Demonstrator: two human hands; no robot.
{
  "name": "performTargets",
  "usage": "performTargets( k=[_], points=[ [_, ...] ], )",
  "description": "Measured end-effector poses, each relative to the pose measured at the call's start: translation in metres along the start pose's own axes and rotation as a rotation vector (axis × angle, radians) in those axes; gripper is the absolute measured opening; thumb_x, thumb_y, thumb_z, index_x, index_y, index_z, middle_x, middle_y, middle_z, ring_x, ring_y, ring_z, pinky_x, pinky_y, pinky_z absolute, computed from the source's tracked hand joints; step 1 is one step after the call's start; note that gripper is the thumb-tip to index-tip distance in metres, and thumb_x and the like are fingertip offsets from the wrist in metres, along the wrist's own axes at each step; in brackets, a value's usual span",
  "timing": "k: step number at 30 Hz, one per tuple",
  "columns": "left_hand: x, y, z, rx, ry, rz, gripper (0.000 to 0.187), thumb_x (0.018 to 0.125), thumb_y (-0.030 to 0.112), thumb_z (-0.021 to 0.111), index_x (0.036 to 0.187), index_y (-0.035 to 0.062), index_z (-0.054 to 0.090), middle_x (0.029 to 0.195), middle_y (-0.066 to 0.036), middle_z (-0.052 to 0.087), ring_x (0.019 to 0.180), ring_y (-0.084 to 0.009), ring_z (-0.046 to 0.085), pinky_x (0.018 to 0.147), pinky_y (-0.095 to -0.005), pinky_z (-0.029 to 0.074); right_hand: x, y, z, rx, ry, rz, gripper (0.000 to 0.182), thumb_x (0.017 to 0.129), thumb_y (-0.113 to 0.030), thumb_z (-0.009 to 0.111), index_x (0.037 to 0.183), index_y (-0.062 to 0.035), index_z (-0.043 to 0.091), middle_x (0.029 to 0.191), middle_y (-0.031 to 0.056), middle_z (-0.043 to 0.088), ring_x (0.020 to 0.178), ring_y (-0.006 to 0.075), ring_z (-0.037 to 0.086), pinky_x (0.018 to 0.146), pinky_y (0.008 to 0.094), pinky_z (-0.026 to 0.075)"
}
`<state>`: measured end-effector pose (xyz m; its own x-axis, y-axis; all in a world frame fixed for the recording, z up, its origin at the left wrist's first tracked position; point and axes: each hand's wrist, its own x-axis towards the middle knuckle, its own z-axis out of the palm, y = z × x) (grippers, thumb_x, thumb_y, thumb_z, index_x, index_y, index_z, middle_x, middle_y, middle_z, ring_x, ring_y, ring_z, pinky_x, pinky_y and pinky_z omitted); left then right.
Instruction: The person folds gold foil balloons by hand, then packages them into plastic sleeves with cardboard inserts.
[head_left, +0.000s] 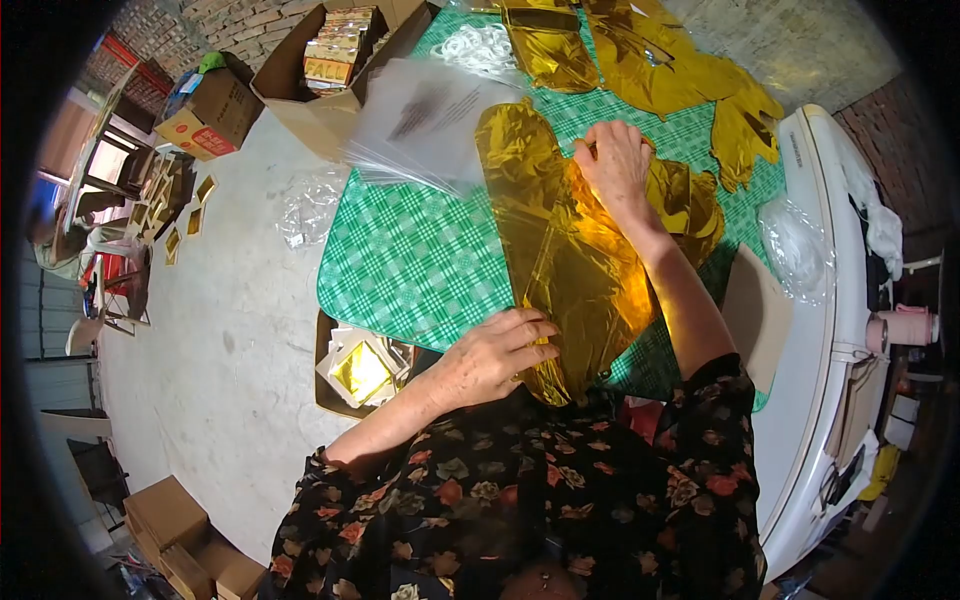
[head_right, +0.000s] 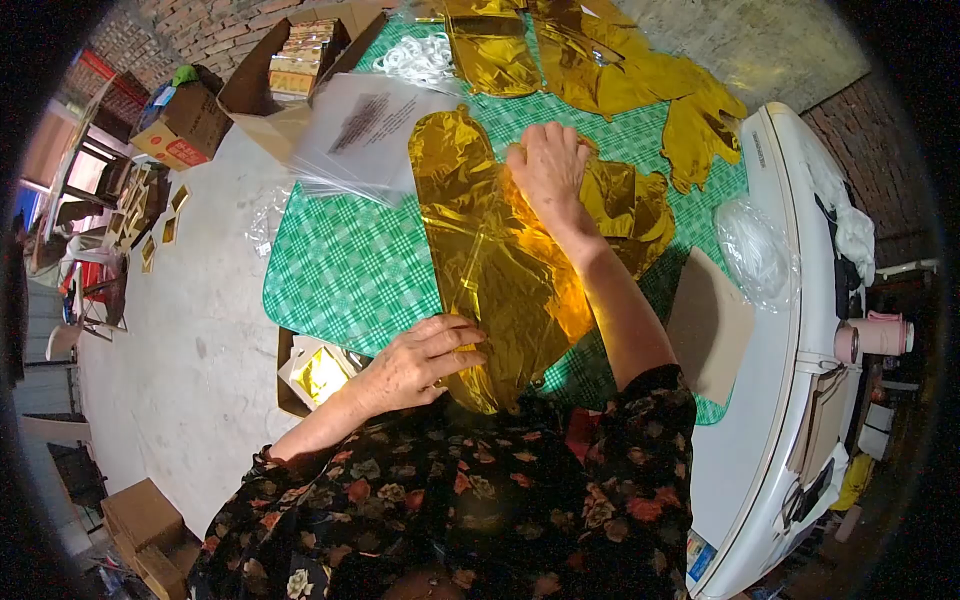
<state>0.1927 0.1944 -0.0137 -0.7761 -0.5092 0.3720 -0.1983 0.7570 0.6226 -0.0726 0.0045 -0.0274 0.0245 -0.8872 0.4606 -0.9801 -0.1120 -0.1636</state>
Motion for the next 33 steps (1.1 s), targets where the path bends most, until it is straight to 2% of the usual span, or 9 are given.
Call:
performTargets(
  k=[8, 17, 18, 21, 22, 26, 29, 30, 33],
  points=[
    [0.000, 0.000, 0.000, -0.001, 0.006, -0.003, 0.058, 0.063, -0.004, 0.073, 0.119, 0.0048, 0.069, 0.134, -0.010, 0.060, 0.130, -0.0326, 0.054, 0.108, -0.0435, 0.050, -0.001, 0.001, -0.003, 0.009, 0.001, 0.003, 0.018, 0.090, -0.027, 0.071, 0.096, -0.0105, 0.068, 0.102, 0.0076, 0.061, 0.104, 0.0286, 0.055, 0.093, 0.0509, 0.039],
    [-0.002, -0.001, 0.003, 0.008, 0.020, -0.007, 0.057, 0.061, -0.004, 0.074, 0.116, 0.0036, 0.070, 0.132, -0.010, 0.062, 0.131, -0.0321, 0.054, 0.108, -0.0432, 0.051, -0.024, 0.018, -0.023, 0.159, 0.189, -0.229, 0.023, 0.094, -0.024, 0.066, 0.111, -0.0089, 0.066, 0.110, 0.0070, 0.064, 0.110, 0.0296, 0.056, 0.094, 0.0476, 0.041],
    [-0.001, -0.001, 0.003, 0.008, 0.022, -0.007, 0.056, 0.061, -0.004, 0.074, 0.116, 0.0034, 0.070, 0.132, -0.010, 0.063, 0.131, -0.0321, 0.054, 0.108, -0.0432, 0.051, -0.031, 0.022, -0.025, 0.130, 0.100, -0.214, 0.035, 0.099, -0.031, 0.061, 0.126, -0.0080, 0.063, 0.128, 0.0114, 0.062, 0.125, 0.0320, 0.053, 0.103, 0.0517, 0.040],
    [0.000, -0.001, 0.003, 0.010, 0.027, -0.014, 0.054, 0.061, -0.004, 0.073, 0.115, 0.0034, 0.070, 0.132, -0.010, 0.063, 0.131, -0.0319, 0.054, 0.108, -0.0434, 0.051, -0.047, 0.029, -0.014, -0.146, 0.040, -0.256, 0.053, 0.104, -0.044, 0.053, 0.146, -0.0114, 0.051, 0.150, 0.0152, 0.049, 0.142, 0.0359, 0.042, 0.114, 0.0585, 0.030],
    [0.000, -0.002, 0.003, 0.023, 0.032, -0.011, 0.054, 0.061, -0.004, 0.073, 0.114, 0.0037, 0.070, 0.132, -0.010, 0.063, 0.131, -0.0319, 0.054, 0.107, -0.0433, 0.051, -0.049, 0.039, -0.004, -0.212, -0.077, -0.204, 0.063, 0.106, -0.053, 0.043, 0.157, -0.0173, 0.038, 0.163, 0.0157, 0.033, 0.150, 0.0389, 0.031, 0.119, 0.0644, 0.021],
    [-0.001, 0.000, 0.004, -0.011, 0.024, -0.041, 0.053, 0.061, -0.005, 0.071, 0.113, 0.0048, 0.070, 0.132, -0.011, 0.062, 0.129, -0.0329, 0.055, 0.106, -0.0423, 0.050, -0.061, 0.060, 0.008, -0.192, -0.033, -0.279, 0.063, 0.106, -0.055, 0.041, 0.158, -0.0208, 0.036, 0.164, 0.0163, 0.031, 0.150, 0.0407, 0.028, 0.117, 0.0666, 0.019],
    [-0.001, -0.002, 0.003, -0.073, 0.030, -0.048, 0.053, 0.063, -0.005, 0.070, 0.115, 0.0055, 0.070, 0.131, -0.011, 0.063, 0.127, -0.0344, 0.056, 0.105, -0.0435, 0.050, -0.064, 0.051, -0.005, -0.464, -0.105, -0.338, 0.064, 0.106, -0.054, 0.042, 0.160, -0.0202, 0.032, 0.165, 0.0162, 0.029, 0.151, 0.0406, 0.026, 0.116, 0.0677, 0.020],
    [-0.001, -0.002, 0.001, -0.115, 0.041, -0.052, 0.053, 0.064, -0.005, 0.069, 0.116, 0.0056, 0.070, 0.132, -0.011, 0.063, 0.127, -0.0346, 0.056, 0.105, -0.0440, 0.050, -0.065, 0.047, -0.010, -0.521, -0.160, -0.345, 0.064, 0.104, -0.051, 0.049, 0.159, -0.0189, 0.035, 0.165, 0.0163, 0.028, 0.151, 0.0401, 0.027, 0.116, 0.0673, 0.021],
    [-0.005, -0.002, -0.007, -0.201, 0.058, -0.099, 0.054, 0.069, -0.003, 0.068, 0.122, 0.0064, 0.068, 0.135, -0.012, 0.060, 0.128, -0.0348, 0.055, 0.108, -0.0464, 0.046, -0.062, 0.058, 0.000, -0.486, -0.162, -0.349, 0.050, 0.105, -0.035, 0.050, 0.154, -0.0265, 0.042, 0.166, 0.0115, 0.025, 0.151, 0.0417, 0.023, 0.113, 0.0706, 0.025]
  ],
)
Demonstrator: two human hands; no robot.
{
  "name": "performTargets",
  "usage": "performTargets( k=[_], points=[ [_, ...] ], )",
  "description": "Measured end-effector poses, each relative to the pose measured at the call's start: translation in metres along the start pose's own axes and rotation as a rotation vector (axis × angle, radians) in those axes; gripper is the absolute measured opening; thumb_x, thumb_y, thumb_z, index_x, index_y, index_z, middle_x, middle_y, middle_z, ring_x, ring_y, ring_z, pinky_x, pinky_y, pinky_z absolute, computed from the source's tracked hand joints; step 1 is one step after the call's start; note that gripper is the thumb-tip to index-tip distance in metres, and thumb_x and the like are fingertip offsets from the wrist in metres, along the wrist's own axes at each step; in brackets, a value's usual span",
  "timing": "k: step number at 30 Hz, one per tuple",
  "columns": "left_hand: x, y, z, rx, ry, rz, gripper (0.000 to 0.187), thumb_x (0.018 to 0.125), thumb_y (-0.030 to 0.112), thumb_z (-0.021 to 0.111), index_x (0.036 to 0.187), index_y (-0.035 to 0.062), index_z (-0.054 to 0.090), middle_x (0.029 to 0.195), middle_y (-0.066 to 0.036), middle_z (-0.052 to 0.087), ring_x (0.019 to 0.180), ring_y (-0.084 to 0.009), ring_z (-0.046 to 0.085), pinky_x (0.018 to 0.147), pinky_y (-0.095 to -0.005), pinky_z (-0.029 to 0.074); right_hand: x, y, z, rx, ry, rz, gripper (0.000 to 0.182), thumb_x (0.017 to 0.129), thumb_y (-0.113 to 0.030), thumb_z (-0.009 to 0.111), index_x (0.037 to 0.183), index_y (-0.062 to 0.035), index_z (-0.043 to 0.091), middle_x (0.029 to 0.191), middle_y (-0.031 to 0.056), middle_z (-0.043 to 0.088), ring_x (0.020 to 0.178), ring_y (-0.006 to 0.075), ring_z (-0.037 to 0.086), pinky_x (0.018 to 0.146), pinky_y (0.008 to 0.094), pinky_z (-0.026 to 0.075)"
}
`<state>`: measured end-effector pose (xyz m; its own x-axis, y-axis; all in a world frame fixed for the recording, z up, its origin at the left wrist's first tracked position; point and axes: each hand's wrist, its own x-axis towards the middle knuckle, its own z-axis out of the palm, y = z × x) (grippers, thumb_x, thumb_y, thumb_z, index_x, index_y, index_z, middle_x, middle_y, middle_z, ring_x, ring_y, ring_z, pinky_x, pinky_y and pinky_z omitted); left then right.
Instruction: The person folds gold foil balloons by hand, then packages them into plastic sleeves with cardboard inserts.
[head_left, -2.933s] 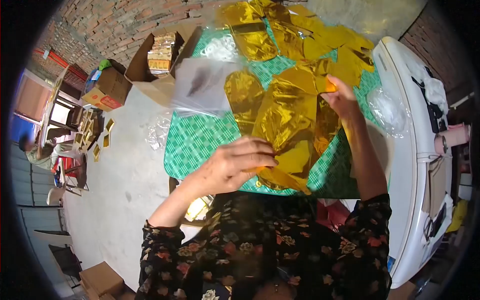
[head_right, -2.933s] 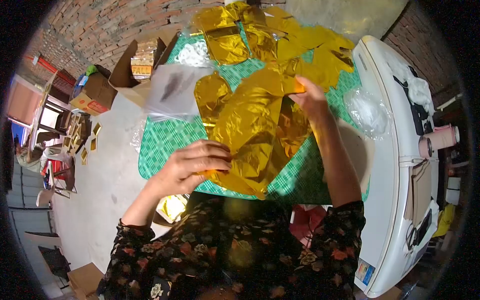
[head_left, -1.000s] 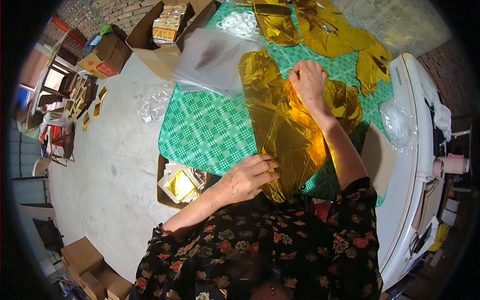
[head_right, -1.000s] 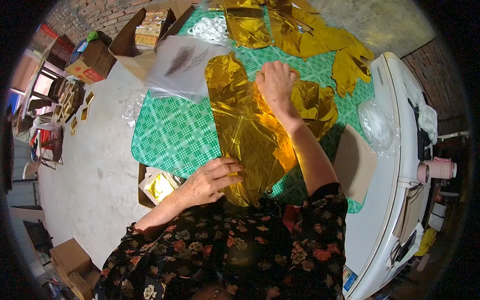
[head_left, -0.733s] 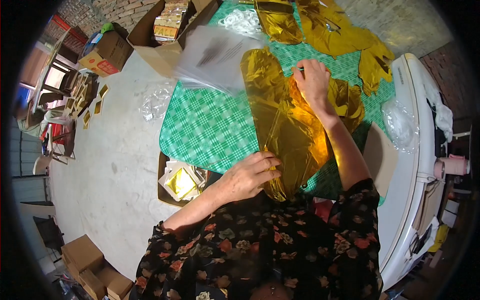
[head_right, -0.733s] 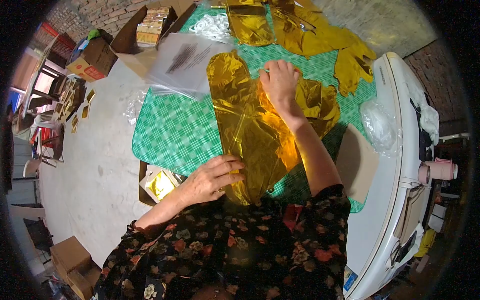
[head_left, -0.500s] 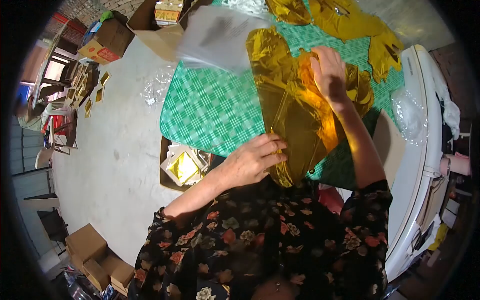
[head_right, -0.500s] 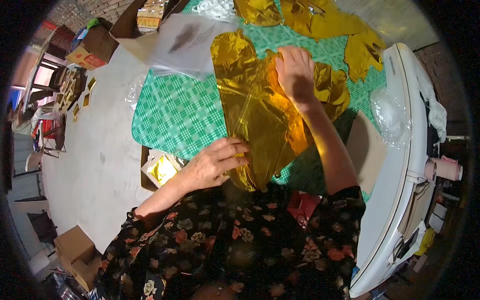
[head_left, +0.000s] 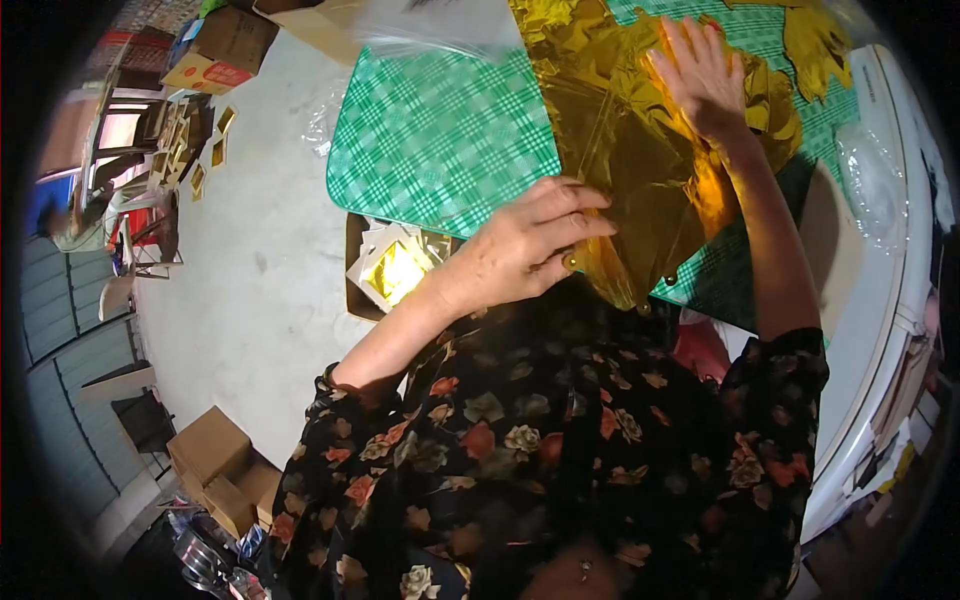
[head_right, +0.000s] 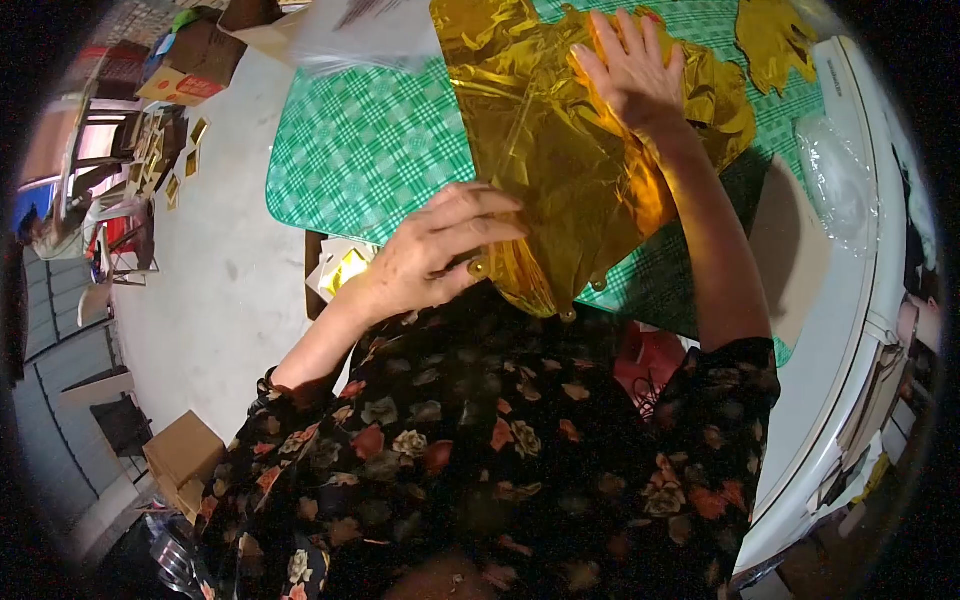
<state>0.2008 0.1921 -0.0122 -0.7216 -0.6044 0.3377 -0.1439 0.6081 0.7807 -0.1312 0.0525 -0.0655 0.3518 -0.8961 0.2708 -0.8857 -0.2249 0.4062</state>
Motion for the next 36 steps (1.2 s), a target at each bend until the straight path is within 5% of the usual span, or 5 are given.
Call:
performTargets(
  k=[16, 19, 25, 28, 36],
  points=[
    [-0.028, 0.012, -0.012, 0.190, 0.034, -0.085, 0.061, 0.077, 0.010, 0.077, 0.135, 0.0046, 0.059, 0.131, -0.012, 0.063, 0.131, -0.0339, 0.053, 0.108, -0.0479, 0.042, 0.001, 0.008, 0.020, 0.152, 0.077, -0.004, 0.057, 0.107, -0.022, 0.047, 0.160, -0.0324, 0.029, 0.171, 0.0079, 0.013, 0.157, 0.0382, 0.011, 0.115, 0.0732, 0.019],
    [-0.027, 0.014, -0.011, 0.197, 0.024, -0.104, 0.066, 0.077, 0.011, 0.079, 0.139, 0.0061, 0.056, 0.133, -0.010, 0.063, 0.132, -0.0327, 0.052, 0.108, -0.0477, 0.041, 0.006, 0.012, 0.009, -0.138, -0.228, -0.016, 0.056, 0.108, -0.033, 0.045, 0.161, -0.0309, 0.028, 0.171, 0.0083, 0.015, 0.157, 0.0359, 0.012, 0.117, 0.0711, 0.018],
    [-0.030, 0.010, -0.009, 0.235, 0.009, -0.102, 0.066, 0.079, 0.013, 0.078, 0.140, 0.0083, 0.056, 0.135, -0.009, 0.062, 0.134, -0.0307, 0.051, 0.108, -0.0470, 0.040, 0.014, 0.028, 0.026, 0.258, -0.009, 0.110, 0.066, 0.105, -0.059, 0.035, 0.161, -0.0251, 0.030, 0.169, 0.0108, 0.021, 0.158, 0.0299, 0.013, 0.121, 0.0644, 0.014],
    [-0.030, 0.009, -0.010, 0.244, 0.005, -0.093, 0.062, 0.080, 0.014, 0.078, 0.138, 0.0086, 0.057, 0.136, -0.009, 0.061, 0.134, -0.0307, 0.051, 0.108, -0.0473, 0.040, 0.018, 0.012, -0.043, 0.441, -0.367, 0.196, 0.070, 0.106, -0.050, 0.042, 0.161, -0.0087, 0.026, 0.168, 0.0180, 0.018, 0.156, 0.0422, 0.008, 0.123, 0.0612, 0.007],
    [-0.034, 0.011, -0.009, 0.221, 0.065, -0.045, 0.040, 0.082, 0.019, 0.079, 0.117, 0.0045, 0.064, 0.131, -0.012, 0.062, 0.132, -0.0343, 0.053, 0.106, -0.0473, 0.045, 0.019, 0.011, -0.046, 0.421, -0.353, 0.198, 0.068, 0.106, -0.048, 0.043, 0.159, -0.0073, 0.029, 0.166, 0.0193, 0.023, 0.155, 0.0424, 0.011, 0.123, 0.0614, 0.010]
  ],
)
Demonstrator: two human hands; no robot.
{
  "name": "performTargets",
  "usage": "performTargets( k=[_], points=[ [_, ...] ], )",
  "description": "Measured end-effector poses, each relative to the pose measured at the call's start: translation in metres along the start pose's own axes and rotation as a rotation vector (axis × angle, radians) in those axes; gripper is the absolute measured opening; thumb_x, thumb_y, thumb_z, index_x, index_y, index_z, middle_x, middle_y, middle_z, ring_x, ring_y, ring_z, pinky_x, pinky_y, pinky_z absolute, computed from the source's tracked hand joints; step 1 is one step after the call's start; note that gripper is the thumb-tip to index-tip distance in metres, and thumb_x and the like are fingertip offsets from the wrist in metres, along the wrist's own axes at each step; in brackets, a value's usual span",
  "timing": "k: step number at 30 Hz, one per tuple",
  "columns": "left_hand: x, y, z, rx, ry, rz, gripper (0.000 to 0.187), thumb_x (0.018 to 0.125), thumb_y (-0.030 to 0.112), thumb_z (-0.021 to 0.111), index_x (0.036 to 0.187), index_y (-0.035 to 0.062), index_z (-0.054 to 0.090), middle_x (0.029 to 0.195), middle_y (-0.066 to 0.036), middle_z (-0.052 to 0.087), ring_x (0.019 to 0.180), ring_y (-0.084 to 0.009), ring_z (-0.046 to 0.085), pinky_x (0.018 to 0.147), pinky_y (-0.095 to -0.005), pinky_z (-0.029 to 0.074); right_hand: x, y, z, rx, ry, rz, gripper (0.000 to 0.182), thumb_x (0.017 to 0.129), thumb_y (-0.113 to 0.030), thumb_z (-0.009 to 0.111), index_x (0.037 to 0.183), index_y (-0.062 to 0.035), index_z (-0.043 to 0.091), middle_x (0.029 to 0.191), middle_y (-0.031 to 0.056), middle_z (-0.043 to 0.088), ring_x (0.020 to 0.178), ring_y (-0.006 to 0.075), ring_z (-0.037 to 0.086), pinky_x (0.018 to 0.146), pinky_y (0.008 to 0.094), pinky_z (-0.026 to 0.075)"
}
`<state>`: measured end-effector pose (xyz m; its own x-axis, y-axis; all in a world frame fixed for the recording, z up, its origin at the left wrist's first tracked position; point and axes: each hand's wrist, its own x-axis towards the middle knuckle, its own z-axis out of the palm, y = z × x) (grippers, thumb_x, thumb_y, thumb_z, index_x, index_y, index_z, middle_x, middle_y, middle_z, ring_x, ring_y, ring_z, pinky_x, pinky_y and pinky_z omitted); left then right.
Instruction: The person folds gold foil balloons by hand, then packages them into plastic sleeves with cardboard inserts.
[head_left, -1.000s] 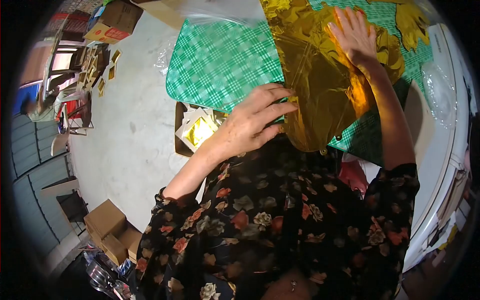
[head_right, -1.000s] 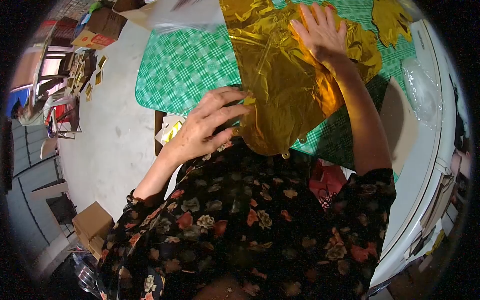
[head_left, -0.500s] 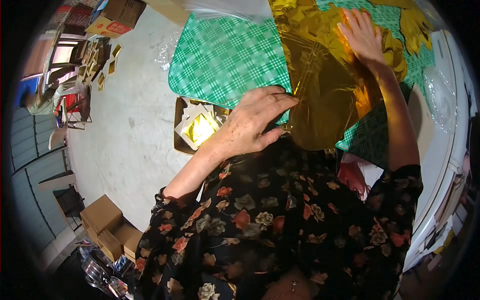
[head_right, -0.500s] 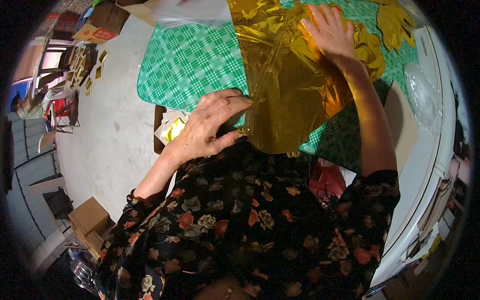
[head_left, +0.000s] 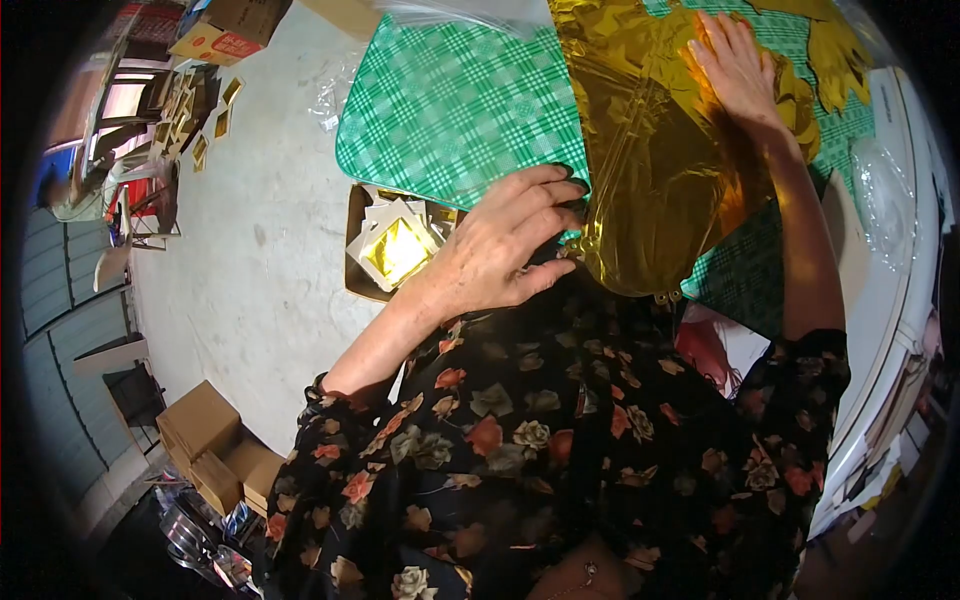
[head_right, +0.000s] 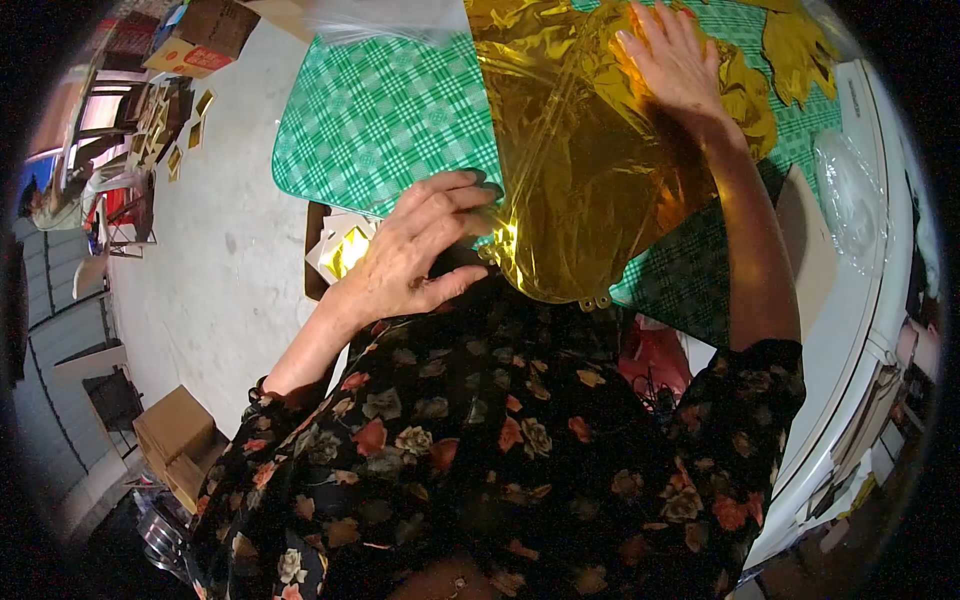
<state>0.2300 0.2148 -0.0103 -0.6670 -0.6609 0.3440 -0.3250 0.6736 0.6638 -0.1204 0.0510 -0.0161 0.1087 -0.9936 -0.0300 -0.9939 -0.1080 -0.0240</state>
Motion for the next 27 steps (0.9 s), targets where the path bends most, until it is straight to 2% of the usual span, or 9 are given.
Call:
performTargets(
  k=[3, 6, 13, 16, 18, 20, 22, 25, 27],
  points=[
    [-0.007, -0.006, 0.008, 0.050, 0.052, 0.036, 0.030, 0.083, 0.017, 0.080, 0.105, 0.0032, 0.065, 0.128, -0.012, 0.064, 0.127, -0.0348, 0.056, 0.102, -0.0453, 0.049, -0.001, 0.001, 0.001, -0.040, 0.003, -0.035, 0.069, 0.106, -0.048, 0.043, 0.159, -0.0068, 0.029, 0.166, 0.0195, 0.023, 0.155, 0.0424, 0.011, 0.123, 0.0612, 0.010],
    [-0.007, -0.004, 0.011, 0.059, 0.099, 0.030, 0.026, 0.082, 0.013, 0.080, 0.100, 0.0032, 0.065, 0.125, -0.012, 0.065, 0.123, -0.0342, 0.059, 0.101, -0.0447, 0.050, -0.002, -0.002, -0.001, -0.056, -0.003, -0.030, 0.069, 0.106, -0.049, 0.042, 0.159, -0.0069, 0.029, 0.166, 0.0198, 0.022, 0.155, 0.0422, 0.010, 0.123, 0.0607, 0.009],
    [-0.007, -0.004, 0.015, 0.097, 0.120, 0.045, 0.025, 0.082, 0.014, 0.080, 0.101, 0.0053, 0.067, 0.124, -0.009, 0.065, 0.122, -0.0315, 0.060, 0.098, -0.0438, 0.050, 0.000, 0.003, -0.001, 0.076, 0.040, 0.033, 0.076, 0.105, -0.056, 0.041, 0.162, -0.0096, 0.023, 0.170, 0.0187, 0.014, 0.157, 0.0408, 0.005, 0.124, 0.0606, 0.003],
    [-0.006, -0.004, 0.015, 0.102, 0.125, 0.041, 0.025, 0.082, 0.014, 0.080, 0.103, 0.0060, 0.068, 0.122, -0.008, 0.066, 0.121, -0.0306, 0.060, 0.097, -0.0437, 0.050, -0.034, -0.007, 0.003, -0.021, 0.406, -0.275, 0.071, 0.101, -0.055, 0.050, 0.161, -0.0233, 0.030, 0.167, 0.0128, 0.026, 0.157, 0.0320, 0.016, 0.122, 0.0605, 0.015],
    [-0.006, -0.005, 0.015, 0.099, 0.129, 0.035, 0.025, 0.082, 0.013, 0.079, 0.103, 0.0062, 0.068, 0.121, -0.008, 0.066, 0.121, -0.0303, 0.060, 0.097, -0.0437, 0.050, -0.090, -0.048, -0.020, 0.058, 0.340, -0.397, 0.070, 0.095, -0.049, 0.065, 0.153, -0.0150, 0.045, 0.166, 0.0174, 0.026, 0.150, 0.0401, 0.028, 0.120, 0.0656, 0.019],
    [-0.006, -0.003, 0.014, 0.102, 0.128, 0.021, 0.024, 0.082, 0.012, 0.079, 0.103, 0.0062, 0.069, 0.120, -0.008, 0.067, 0.120, -0.0305, 0.060, 0.097, -0.0435, 0.050, -0.153, -0.094, -0.050, 0.226, 0.096, -0.398, 0.075, 0.092, -0.051, 0.067, 0.150, -0.0094, 0.047, 0.163, 0.0181, 0.031, 0.150, 0.0392, 0.028, 0.119, 0.0661, 0.019],
    [-0.004, -0.004, 0.015, 0.098, 0.135, 0.024, 0.022, 0.082, 0.010, 0.078, 0.102, 0.0059, 0.069, 0.119, -0.008, 0.067, 0.119, -0.0308, 0.061, 0.097, -0.0433, 0.049, -0.194, -0.117, -0.050, 0.201, -0.006, -0.457, 0.071, 0.092, -0.050, 0.066, 0.146, -0.0055, 0.051, 0.155, 0.0184, 0.042, 0.146, 0.0390, 0.035, 0.118, 0.0671, 0.021],
    [-0.004, -0.004, 0.015, 0.082, 0.146, 0.038, 0.020, 0.083, 0.010, 0.077, 0.101, 0.0054, 0.070, 0.118, -0.009, 0.067, 0.118, -0.0313, 0.061, 0.097, -0.0428, 0.049, -0.234, -0.127, -0.021, 0.165, 0.207, -0.467, 0.056, 0.092, -0.040, 0.067, 0.136, -0.0057, 0.061, 0.141, 0.0141, 0.058, 0.135, 0.0352, 0.051, 0.117, 0.0673, 0.024],
    [-0.004, -0.004, 0.014, 0.078, 0.146, 0.042, 0.018, 0.084, 0.010, 0.077, 0.100, 0.0049, 0.070, 0.118, -0.009, 0.067, 0.117, -0.0316, 0.061, 0.097, -0.0425, 0.049, -0.240, -0.129, -0.009, 0.132, 0.313, -0.441, 0.040, 0.091, -0.026, 0.070, 0.125, -0.0058, 0.069, 0.133, 0.0094, 0.063, 0.130, 0.0304, 0.055, 0.114, 0.0618, 0.033]
  ],
)
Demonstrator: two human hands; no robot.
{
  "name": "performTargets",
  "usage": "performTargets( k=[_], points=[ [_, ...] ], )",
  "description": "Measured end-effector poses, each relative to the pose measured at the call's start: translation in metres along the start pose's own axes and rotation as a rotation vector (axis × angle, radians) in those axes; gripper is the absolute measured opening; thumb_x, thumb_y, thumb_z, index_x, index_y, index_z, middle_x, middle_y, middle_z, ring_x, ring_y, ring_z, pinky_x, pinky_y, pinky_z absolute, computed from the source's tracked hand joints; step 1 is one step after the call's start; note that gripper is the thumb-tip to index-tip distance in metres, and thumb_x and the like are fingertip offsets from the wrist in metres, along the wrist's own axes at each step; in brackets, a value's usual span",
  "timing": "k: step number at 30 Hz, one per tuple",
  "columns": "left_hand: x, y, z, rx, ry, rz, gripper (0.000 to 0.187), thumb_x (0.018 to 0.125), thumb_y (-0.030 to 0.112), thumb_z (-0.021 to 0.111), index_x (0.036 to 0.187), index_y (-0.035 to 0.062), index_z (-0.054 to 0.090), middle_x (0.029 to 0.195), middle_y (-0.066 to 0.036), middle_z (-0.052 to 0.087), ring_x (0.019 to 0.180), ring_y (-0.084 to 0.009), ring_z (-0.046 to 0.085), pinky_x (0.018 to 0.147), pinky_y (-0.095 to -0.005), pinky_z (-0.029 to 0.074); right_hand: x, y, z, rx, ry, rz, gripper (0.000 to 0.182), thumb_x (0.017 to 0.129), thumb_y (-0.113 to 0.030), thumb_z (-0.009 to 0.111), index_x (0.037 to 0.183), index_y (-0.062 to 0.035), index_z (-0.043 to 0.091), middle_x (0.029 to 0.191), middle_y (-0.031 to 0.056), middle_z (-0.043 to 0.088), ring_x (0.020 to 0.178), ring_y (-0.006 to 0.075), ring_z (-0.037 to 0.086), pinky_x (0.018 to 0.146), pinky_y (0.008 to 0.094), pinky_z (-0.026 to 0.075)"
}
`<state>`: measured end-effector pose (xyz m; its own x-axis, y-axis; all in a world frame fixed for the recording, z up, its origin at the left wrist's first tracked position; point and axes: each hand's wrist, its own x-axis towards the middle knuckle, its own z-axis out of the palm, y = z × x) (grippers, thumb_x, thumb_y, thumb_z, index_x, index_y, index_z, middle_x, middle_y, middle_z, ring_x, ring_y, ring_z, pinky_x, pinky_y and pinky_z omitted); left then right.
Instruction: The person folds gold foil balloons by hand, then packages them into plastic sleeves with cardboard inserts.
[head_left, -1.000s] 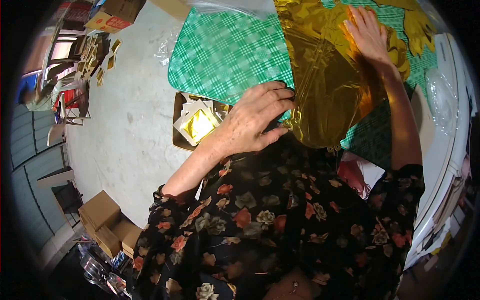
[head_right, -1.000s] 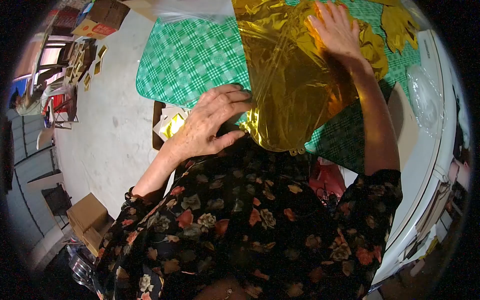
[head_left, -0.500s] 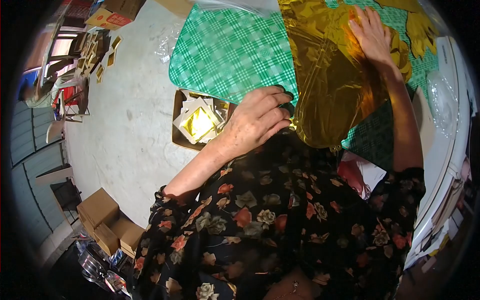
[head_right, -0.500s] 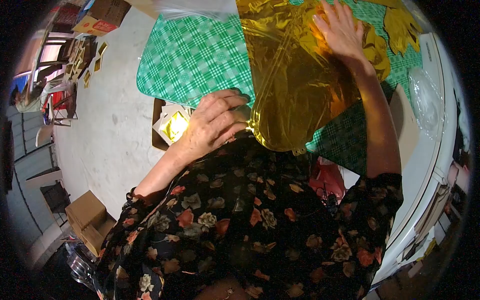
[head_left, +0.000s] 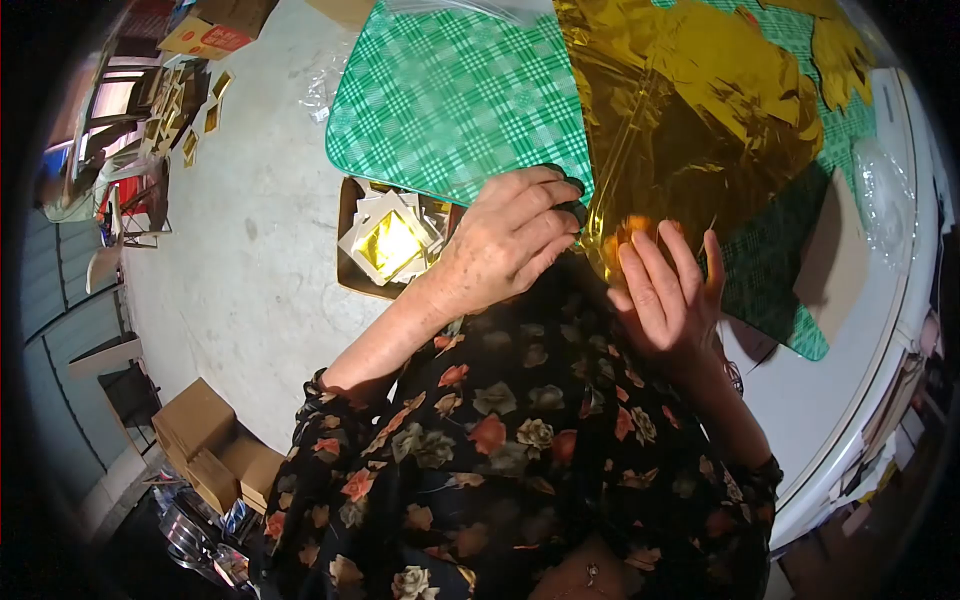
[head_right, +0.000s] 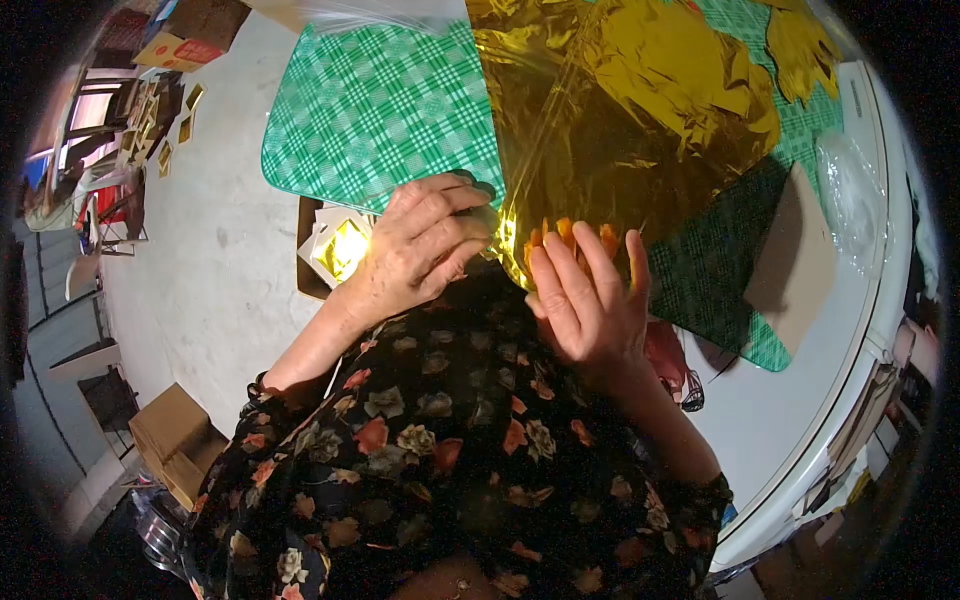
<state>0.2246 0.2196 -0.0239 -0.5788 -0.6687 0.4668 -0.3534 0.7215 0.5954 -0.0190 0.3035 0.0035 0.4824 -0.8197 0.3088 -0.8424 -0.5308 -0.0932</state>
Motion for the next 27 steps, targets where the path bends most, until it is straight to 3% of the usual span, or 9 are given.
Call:
performTargets(
  k=[7, 18, 27],
  points=[
    [-0.001, 0.000, -0.002, 0.002, -0.014, -0.004, 0.016, 0.086, 0.009, 0.075, 0.101, 0.0050, 0.070, 0.120, -0.009, 0.066, 0.118, -0.0303, 0.061, 0.097, -0.0418, 0.049, 0.001, 0.006, 0.003, -0.069, 0.155, 0.080, 0.029, 0.084, -0.010, 0.073, 0.113, -0.0050, 0.073, 0.122, 0.0056, 0.068, 0.118, 0.0281, 0.063, 0.104, 0.0528, 0.046],
    [-0.001, 0.003, -0.003, 0.031, -0.048, -0.019, 0.031, 0.086, 0.016, 0.076, 0.116, 0.0109, 0.072, 0.123, -0.006, 0.065, 0.121, -0.0288, 0.058, 0.097, -0.0430, 0.047, 0.005, 0.018, 0.003, -0.174, 0.159, 0.107, 0.035, 0.078, -0.008, 0.077, 0.113, -0.0063, 0.074, 0.118, 0.0032, 0.069, 0.115, 0.0241, 0.062, 0.102, 0.0485, 0.045],
    [0.000, 0.004, -0.003, 0.046, -0.064, -0.027, 0.033, 0.086, 0.018, 0.075, 0.119, 0.0125, 0.073, 0.120, -0.006, 0.063, 0.119, -0.0285, 0.057, 0.096, -0.0434, 0.046, 0.003, 0.017, 0.008, -0.164, 0.146, 0.109, 0.033, 0.079, -0.009, 0.076, 0.112, -0.0068, 0.074, 0.117, 0.0029, 0.069, 0.114, 0.0229, 0.062, 0.102, 0.0464, 0.045]
  ],
)
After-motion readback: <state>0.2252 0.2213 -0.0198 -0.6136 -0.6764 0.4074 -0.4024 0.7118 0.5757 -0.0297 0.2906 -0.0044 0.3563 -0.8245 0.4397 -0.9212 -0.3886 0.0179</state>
